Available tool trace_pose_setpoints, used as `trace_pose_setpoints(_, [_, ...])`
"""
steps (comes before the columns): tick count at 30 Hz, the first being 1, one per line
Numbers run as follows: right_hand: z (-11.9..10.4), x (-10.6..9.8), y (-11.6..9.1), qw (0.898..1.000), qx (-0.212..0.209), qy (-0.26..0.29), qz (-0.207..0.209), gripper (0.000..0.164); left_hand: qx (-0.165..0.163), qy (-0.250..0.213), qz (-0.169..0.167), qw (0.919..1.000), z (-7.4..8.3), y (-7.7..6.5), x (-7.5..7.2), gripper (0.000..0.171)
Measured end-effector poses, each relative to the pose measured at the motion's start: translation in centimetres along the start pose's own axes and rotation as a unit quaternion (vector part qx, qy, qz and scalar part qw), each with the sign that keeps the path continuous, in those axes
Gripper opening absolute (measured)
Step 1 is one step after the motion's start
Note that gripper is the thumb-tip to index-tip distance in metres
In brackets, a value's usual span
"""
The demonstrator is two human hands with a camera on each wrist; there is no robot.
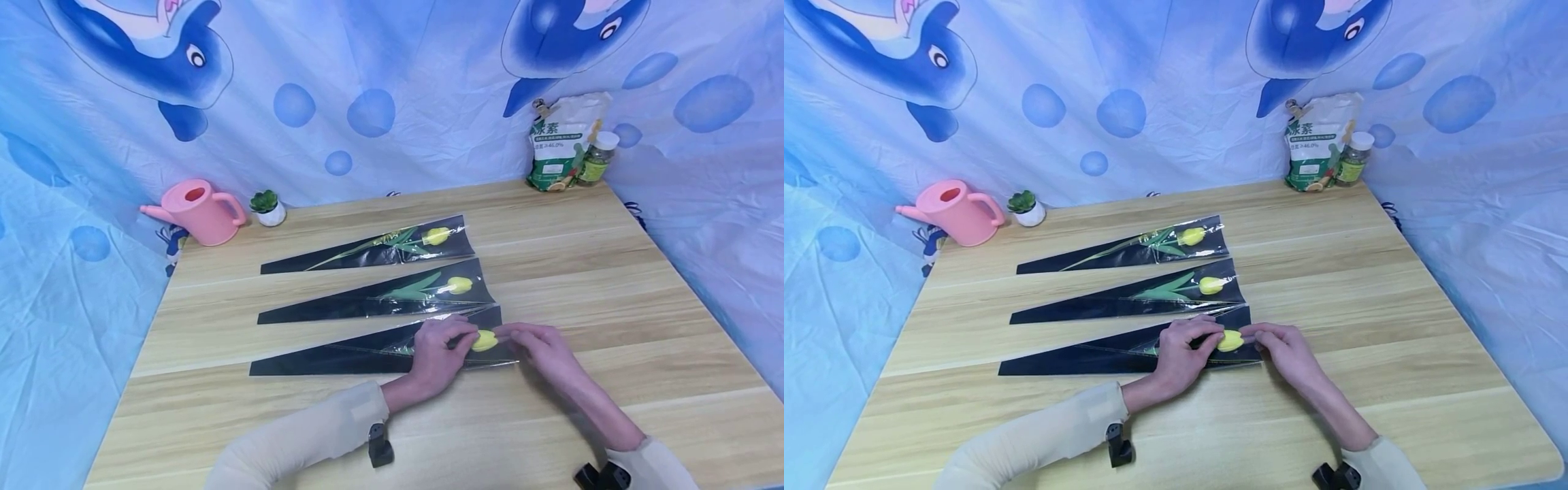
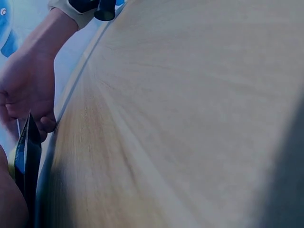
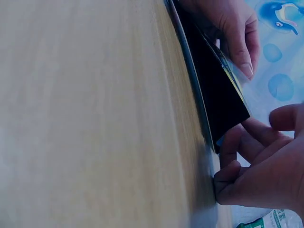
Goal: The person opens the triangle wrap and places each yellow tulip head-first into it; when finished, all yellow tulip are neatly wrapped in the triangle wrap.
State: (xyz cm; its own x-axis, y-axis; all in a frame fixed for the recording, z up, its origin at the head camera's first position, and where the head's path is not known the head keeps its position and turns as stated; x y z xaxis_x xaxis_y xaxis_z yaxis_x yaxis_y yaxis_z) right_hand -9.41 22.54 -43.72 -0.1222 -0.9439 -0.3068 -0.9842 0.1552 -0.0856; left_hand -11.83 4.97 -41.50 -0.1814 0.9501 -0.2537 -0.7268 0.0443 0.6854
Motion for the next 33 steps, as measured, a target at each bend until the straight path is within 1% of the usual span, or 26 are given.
trace_pose_setpoints(2, [-0.4, 0.2, -0.1, 1.000, -0.012, 0.012, -0.013, 0.035, 0.000, 0.001, -0.001, 1.0000, 0.0, 0.0, 0.1, 0.013])
trace_pose_setpoints(4, [-0.5, 0.3, -0.1, 1.000, -0.014, 0.016, -0.022, 0.037, 0.005, 0.001, 0.001, 1.0000, 0.1, 0.0, 0.1, 0.014])
trace_pose_setpoints(7, [-0.4, 0.5, -0.1, 0.999, 0.008, 0.021, -0.029, 0.035, 0.013, -0.001, 0.005, 0.9999, 0.2, 0.0, 0.2, 0.016])
trace_pose_setpoints(10, [-0.1, 0.6, -0.1, 0.999, 0.025, 0.002, -0.029, 0.032, 0.011, -0.005, 0.004, 0.9999, 0.2, -0.1, 0.3, 0.016])
trace_pose_setpoints(12, [-0.1, 0.7, 0.0, 0.999, 0.026, -0.010, -0.031, 0.030, 0.008, -0.006, 0.001, 0.9999, 0.2, -0.1, 0.3, 0.016])
trace_pose_setpoints(16, [0.1, 0.6, 0.0, 0.999, 0.021, -0.035, -0.030, 0.031, 0.000, -0.010, -0.017, 0.9998, 0.2, -0.2, 0.4, 0.014])
trace_pose_setpoints(20, [0.3, 0.4, 0.1, 0.998, 0.019, -0.046, -0.026, 0.032, -0.007, -0.012, -0.038, 0.9992, 0.1, -0.2, 0.5, 0.015])
trace_pose_setpoints(23, [0.3, 0.3, 0.3, 0.999, 0.021, -0.042, -0.024, 0.032, -0.006, -0.011, -0.046, 0.9989, 0.1, -0.2, 0.5, 0.017])
trace_pose_setpoints(25, [0.4, 0.2, 0.3, 0.999, 0.020, -0.039, -0.019, 0.032, 0.003, -0.013, -0.048, 0.9988, 0.3, 0.0, 0.3, 0.017])
trace_pose_setpoints(28, [0.3, -0.2, 0.1, 0.999, 0.007, -0.053, -0.010, 0.033, 0.015, -0.022, -0.052, 0.9983, 0.7, 0.5, -0.2, 0.018])
trace_pose_setpoints(30, [0.3, -0.8, 0.0, 0.997, -0.006, -0.071, 0.001, 0.034, 0.030, -0.036, -0.050, 0.9977, 0.9, 0.9, -0.9, 0.017])
trace_pose_setpoints(31, [0.2, -1.2, 0.0, 0.996, -0.014, -0.082, 0.006, 0.035, 0.039, -0.042, -0.048, 0.9971, 0.9, 1.1, -1.4, 0.017])
trace_pose_setpoints(33, [-0.1, -2.4, 0.2, 0.994, -0.028, -0.104, 0.017, 0.036, 0.056, -0.050, -0.046, 0.9961, 0.7, 1.4, -2.9, 0.016])
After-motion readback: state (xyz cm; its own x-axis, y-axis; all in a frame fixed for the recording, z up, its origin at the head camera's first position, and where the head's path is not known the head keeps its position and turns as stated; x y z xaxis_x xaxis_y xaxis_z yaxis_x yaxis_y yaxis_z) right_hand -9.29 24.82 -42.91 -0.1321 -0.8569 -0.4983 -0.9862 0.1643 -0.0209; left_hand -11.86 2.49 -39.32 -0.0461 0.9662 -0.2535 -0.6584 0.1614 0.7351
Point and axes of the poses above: each hand's wrist, its own y-axis towards the middle knuckle, its own x-axis out of the palm, z = x × y, the point moved 8 cm from there along y, towards the middle knuckle, and after that the axes turned 15 degrees about z, right-handed, at the moved point
